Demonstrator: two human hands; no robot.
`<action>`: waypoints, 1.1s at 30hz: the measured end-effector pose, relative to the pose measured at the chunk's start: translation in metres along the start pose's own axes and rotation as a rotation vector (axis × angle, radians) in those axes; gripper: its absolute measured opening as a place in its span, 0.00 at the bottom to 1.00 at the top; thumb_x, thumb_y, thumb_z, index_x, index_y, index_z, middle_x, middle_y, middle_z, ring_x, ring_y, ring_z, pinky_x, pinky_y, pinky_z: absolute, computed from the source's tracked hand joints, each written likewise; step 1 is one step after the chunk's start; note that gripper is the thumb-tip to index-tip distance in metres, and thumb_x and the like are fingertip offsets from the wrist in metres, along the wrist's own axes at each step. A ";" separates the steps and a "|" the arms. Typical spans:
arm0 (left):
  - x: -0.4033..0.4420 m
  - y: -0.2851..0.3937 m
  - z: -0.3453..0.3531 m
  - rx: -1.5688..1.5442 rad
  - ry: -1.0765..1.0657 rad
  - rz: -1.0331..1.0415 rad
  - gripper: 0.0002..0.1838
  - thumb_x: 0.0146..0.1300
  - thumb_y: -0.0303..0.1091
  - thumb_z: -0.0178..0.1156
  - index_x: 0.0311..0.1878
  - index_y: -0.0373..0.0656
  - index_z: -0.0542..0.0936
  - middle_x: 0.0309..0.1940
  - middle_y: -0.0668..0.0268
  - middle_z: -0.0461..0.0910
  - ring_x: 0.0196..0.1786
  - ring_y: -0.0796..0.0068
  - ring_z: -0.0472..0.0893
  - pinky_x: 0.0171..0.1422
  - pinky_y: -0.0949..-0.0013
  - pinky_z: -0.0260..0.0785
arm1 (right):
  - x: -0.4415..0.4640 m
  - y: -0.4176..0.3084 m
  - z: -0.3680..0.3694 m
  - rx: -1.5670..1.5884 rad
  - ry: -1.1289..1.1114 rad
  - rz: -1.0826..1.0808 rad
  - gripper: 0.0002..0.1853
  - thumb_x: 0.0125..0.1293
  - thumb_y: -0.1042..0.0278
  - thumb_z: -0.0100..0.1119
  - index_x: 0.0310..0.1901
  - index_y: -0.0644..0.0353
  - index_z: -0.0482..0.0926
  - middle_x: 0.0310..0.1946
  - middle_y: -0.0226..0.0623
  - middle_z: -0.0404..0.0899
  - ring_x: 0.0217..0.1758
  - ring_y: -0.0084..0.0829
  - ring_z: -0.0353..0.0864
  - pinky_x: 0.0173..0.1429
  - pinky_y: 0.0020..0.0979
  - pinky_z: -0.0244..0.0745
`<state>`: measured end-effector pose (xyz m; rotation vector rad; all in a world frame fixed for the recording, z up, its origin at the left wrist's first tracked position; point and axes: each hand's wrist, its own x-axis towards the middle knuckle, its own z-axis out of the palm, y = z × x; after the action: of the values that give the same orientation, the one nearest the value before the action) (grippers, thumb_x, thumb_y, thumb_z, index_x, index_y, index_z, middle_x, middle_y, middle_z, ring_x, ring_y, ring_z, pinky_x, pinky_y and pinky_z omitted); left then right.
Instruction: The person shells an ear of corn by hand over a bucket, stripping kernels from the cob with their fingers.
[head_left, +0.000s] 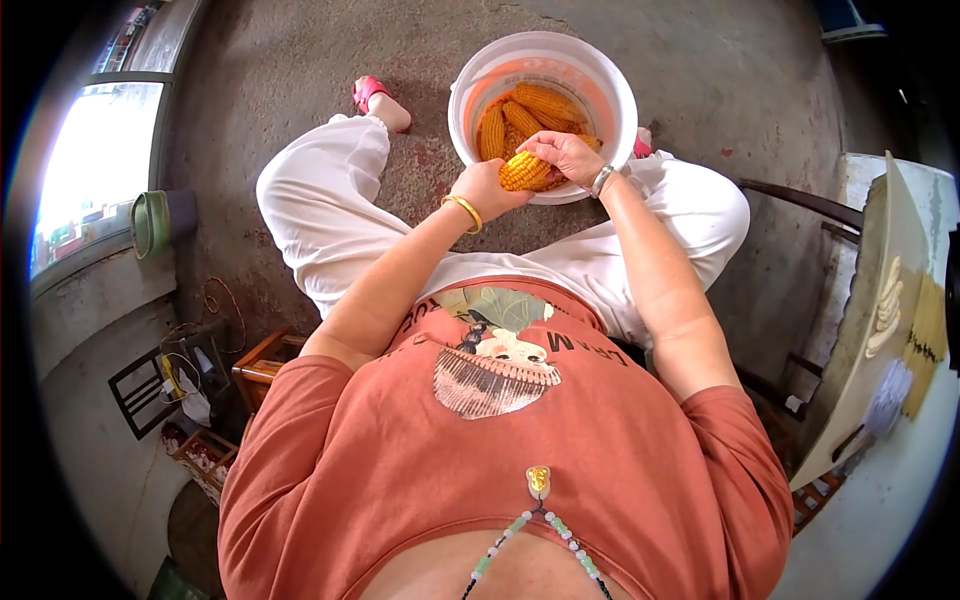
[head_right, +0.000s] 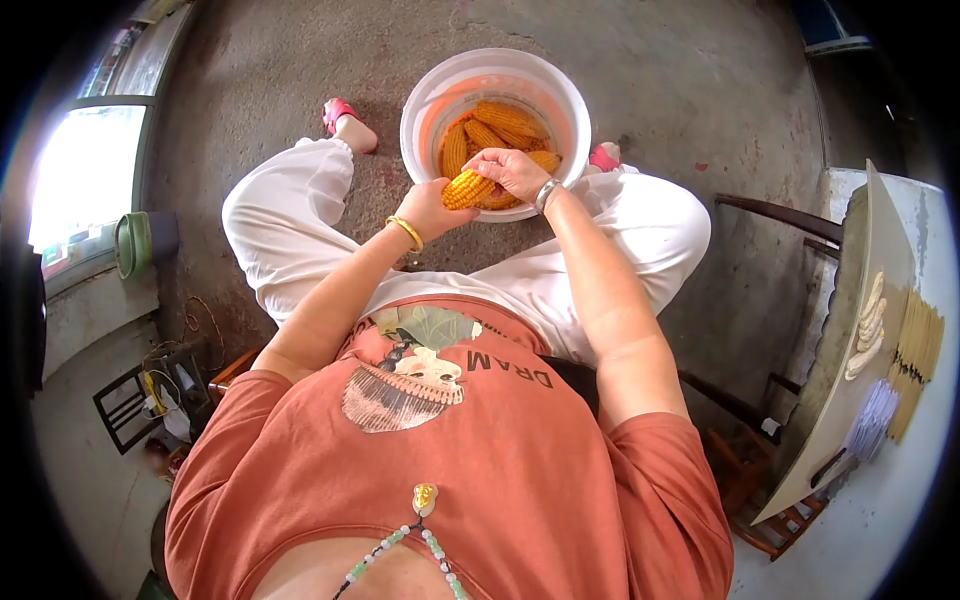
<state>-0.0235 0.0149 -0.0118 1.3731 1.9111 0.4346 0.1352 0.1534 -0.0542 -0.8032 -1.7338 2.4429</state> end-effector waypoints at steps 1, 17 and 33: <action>0.000 0.001 0.000 0.003 -0.003 -0.005 0.30 0.45 0.54 0.70 0.38 0.33 0.80 0.31 0.50 0.82 0.36 0.55 0.84 0.44 0.60 0.74 | 0.000 -0.001 0.001 -0.016 0.007 -0.011 0.15 0.70 0.54 0.55 0.48 0.56 0.79 0.38 0.24 0.77 0.41 0.15 0.75 0.43 0.19 0.76; 0.000 0.016 0.000 0.120 -0.030 -0.062 0.32 0.45 0.57 0.69 0.40 0.34 0.80 0.33 0.50 0.83 0.38 0.53 0.83 0.45 0.59 0.75 | 0.010 0.017 -0.005 -0.063 0.130 -0.016 0.21 0.71 0.47 0.51 0.46 0.58 0.80 0.38 0.30 0.78 0.42 0.21 0.77 0.47 0.24 0.75; 0.007 -0.006 -0.014 -0.120 -0.194 -0.058 0.34 0.42 0.58 0.71 0.38 0.33 0.81 0.31 0.53 0.83 0.35 0.60 0.84 0.44 0.63 0.75 | -0.009 -0.014 -0.003 0.266 -0.135 0.136 0.15 0.72 0.58 0.52 0.54 0.57 0.74 0.46 0.31 0.76 0.50 0.21 0.77 0.51 0.25 0.78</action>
<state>-0.0385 0.0212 -0.0091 1.2319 1.7343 0.3677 0.1411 0.1582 -0.0393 -0.7640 -1.3873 2.7982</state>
